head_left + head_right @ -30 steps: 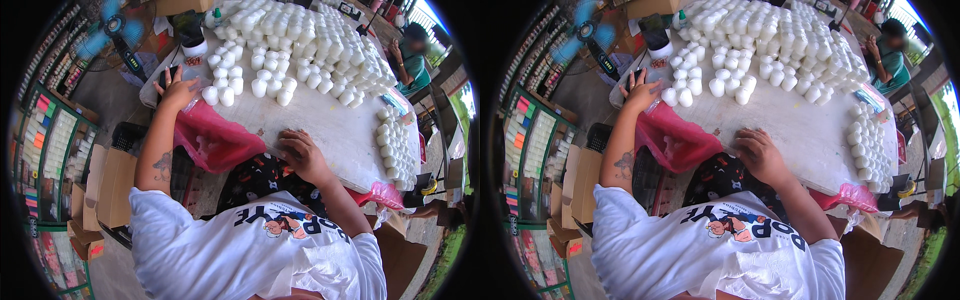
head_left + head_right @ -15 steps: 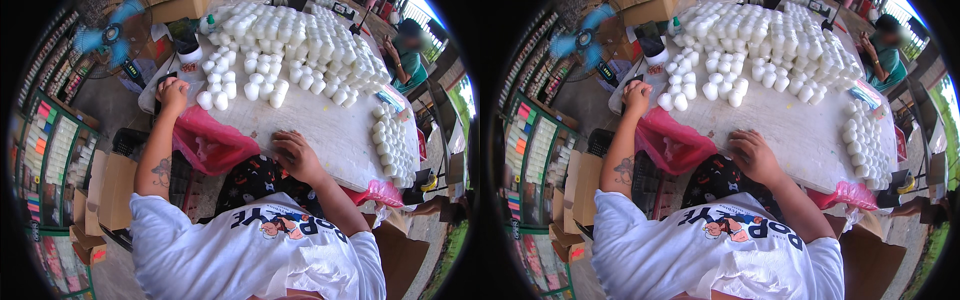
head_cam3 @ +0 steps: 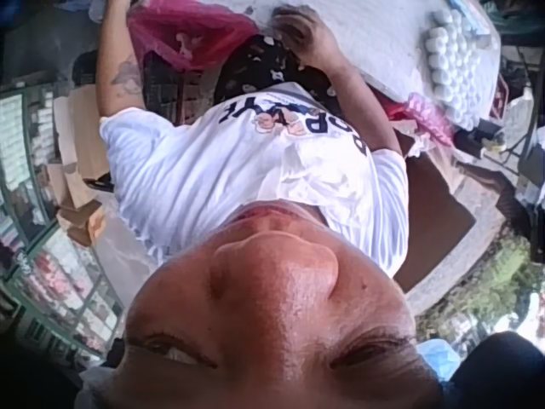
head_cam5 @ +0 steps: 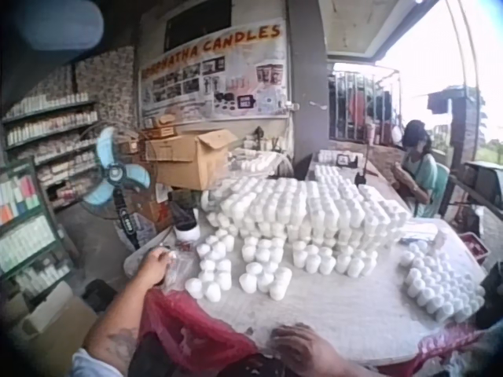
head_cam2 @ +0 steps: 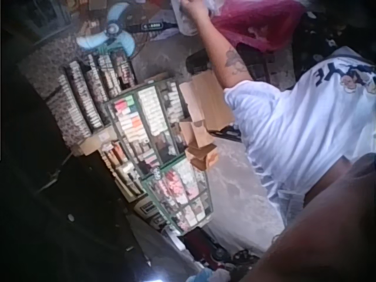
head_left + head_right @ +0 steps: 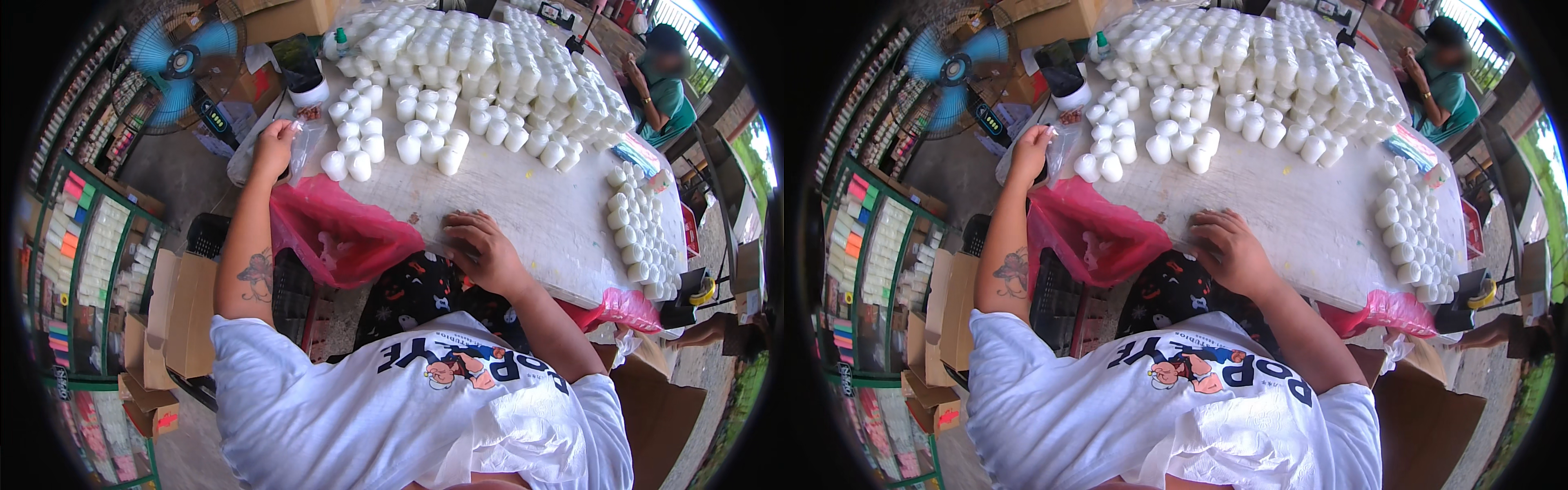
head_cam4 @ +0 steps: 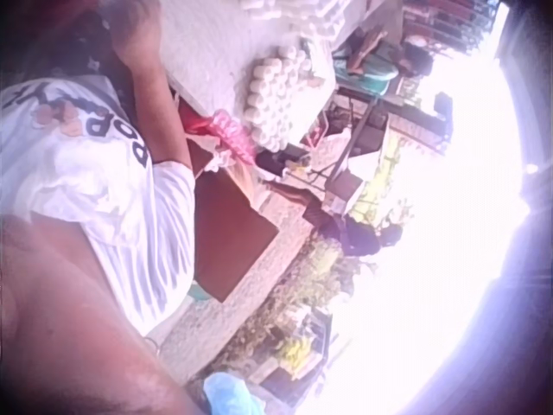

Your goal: The person packs small white candles into clear plastic bags. They pick up several candles from a table, place them into a bag, and seal it. The person repeats this process multiple times, arranging the finished bags on the table.

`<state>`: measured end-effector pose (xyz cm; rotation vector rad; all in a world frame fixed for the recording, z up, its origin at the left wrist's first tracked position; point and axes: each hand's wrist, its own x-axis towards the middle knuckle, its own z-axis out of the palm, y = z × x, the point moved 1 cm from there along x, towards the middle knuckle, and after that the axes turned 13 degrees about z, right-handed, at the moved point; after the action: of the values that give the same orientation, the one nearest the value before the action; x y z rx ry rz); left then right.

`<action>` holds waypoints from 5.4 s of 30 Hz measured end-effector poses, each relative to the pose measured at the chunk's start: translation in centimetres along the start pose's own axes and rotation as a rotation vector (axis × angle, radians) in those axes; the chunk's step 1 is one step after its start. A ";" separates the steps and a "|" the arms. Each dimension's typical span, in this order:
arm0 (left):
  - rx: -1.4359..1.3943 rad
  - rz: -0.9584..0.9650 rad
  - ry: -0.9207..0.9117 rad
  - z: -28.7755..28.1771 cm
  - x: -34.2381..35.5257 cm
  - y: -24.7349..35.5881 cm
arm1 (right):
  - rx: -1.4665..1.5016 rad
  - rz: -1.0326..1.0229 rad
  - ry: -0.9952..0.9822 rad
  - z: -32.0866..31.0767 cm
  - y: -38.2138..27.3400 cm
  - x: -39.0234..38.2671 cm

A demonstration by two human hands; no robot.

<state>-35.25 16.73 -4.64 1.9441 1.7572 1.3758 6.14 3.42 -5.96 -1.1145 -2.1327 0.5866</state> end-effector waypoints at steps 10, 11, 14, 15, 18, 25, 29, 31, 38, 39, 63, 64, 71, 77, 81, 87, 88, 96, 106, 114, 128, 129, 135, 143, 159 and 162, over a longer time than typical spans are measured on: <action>0.415 0.454 0.154 -2.4 1.8 10.9 | 0.115 0.051 -0.032 -0.4 0.0 0.0; 0.354 0.518 0.187 -2.5 1.0 13.8 | 0.204 0.138 -0.042 -0.5 0.2 -0.2; -0.073 0.493 0.073 -1.0 -2.9 21.8 | 0.294 0.190 0.167 -2.2 -0.2 -1.7; -0.220 0.513 -0.047 0.0 -4.6 24.1 | 0.296 0.161 0.270 -3.2 -0.6 -2.2; -0.462 0.591 -0.275 4.1 -8.8 27.7 | 0.274 0.074 0.190 -7.6 -3.3 -4.1; -0.757 0.265 -0.548 18.8 -9.4 25.1 | 0.977 0.850 -0.054 -8.5 1.1 -9.5; -0.300 0.792 -0.327 20.0 -11.0 26.7 | 1.069 1.078 0.162 -8.4 3.0 -10.6; -0.297 1.024 -0.401 18.1 -13.3 28.3 | 1.117 1.069 0.223 -8.2 3.5 -10.8; -0.108 1.144 -0.289 18.5 -18.3 26.2 | 1.287 1.047 0.269 -7.8 2.8 -10.1; -0.112 1.134 -0.252 17.7 -18.5 27.4 | 1.310 1.042 0.280 -7.6 2.8 -10.2; -0.881 0.373 -0.573 16.0 -11.3 28.3 | 0.409 0.518 0.212 -10.9 1.6 -8.5; -0.924 0.290 -0.563 16.3 -10.5 28.3 | 0.570 0.523 0.177 -11.0 1.7 -8.4; -0.256 0.523 -0.216 20.7 -9.7 24.6 | 0.995 0.935 0.262 -9.3 2.1 -7.8; -0.118 1.077 -0.372 16.8 -17.1 27.4 | 1.107 1.006 0.349 -8.4 3.9 -7.8; -0.136 1.074 -0.194 18.4 -17.1 25.4 | 1.193 1.028 0.352 -7.7 4.8 -7.4; -0.234 0.960 -0.229 18.7 -15.0 24.5 | 0.375 0.762 0.459 -8.2 1.1 -7.6; -0.235 0.952 -0.232 18.6 -14.8 24.5 | 0.120 0.604 0.471 -8.5 0.6 -7.9; -0.266 1.005 -0.352 18.4 -12.6 24.4 | -0.068 0.326 0.304 -9.7 1.2 -7.3; -0.225 0.960 -0.309 16.3 -14.1 26.3 | 0.024 0.493 0.379 -8.5 1.5 -5.9; -0.093 0.819 -0.192 16.6 -14.6 25.2 | -0.070 0.348 0.523 -6.7 0.5 -4.0; -0.306 0.772 -0.315 18.6 -13.5 20.8 | -0.046 0.456 0.002 -9.8 1.8 1.9; -0.317 0.765 -0.312 18.7 -13.5 20.8 | -0.054 0.429 0.062 -10.0 0.9 3.8; -0.203 0.741 -0.395 18.8 -13.8 20.8 | -0.399 0.365 0.041 -2.2 1.5 11.1; -0.279 0.726 -0.419 18.5 -13.6 20.8 | 0.050 0.476 0.117 -6.6 -0.5 8.0; -0.349 0.780 -0.354 19.7 -14.1 22.8 | -0.357 0.340 0.435 -4.5 1.3 -3.5; -0.358 0.821 -0.339 19.6 -13.8 22.9 | -0.436 0.333 0.477 -5.0 1.6 -2.6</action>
<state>-3.71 6.84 -7.14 2.5735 0.5064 1.3009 11.68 2.58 -4.45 -1.6743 -1.7034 -0.0263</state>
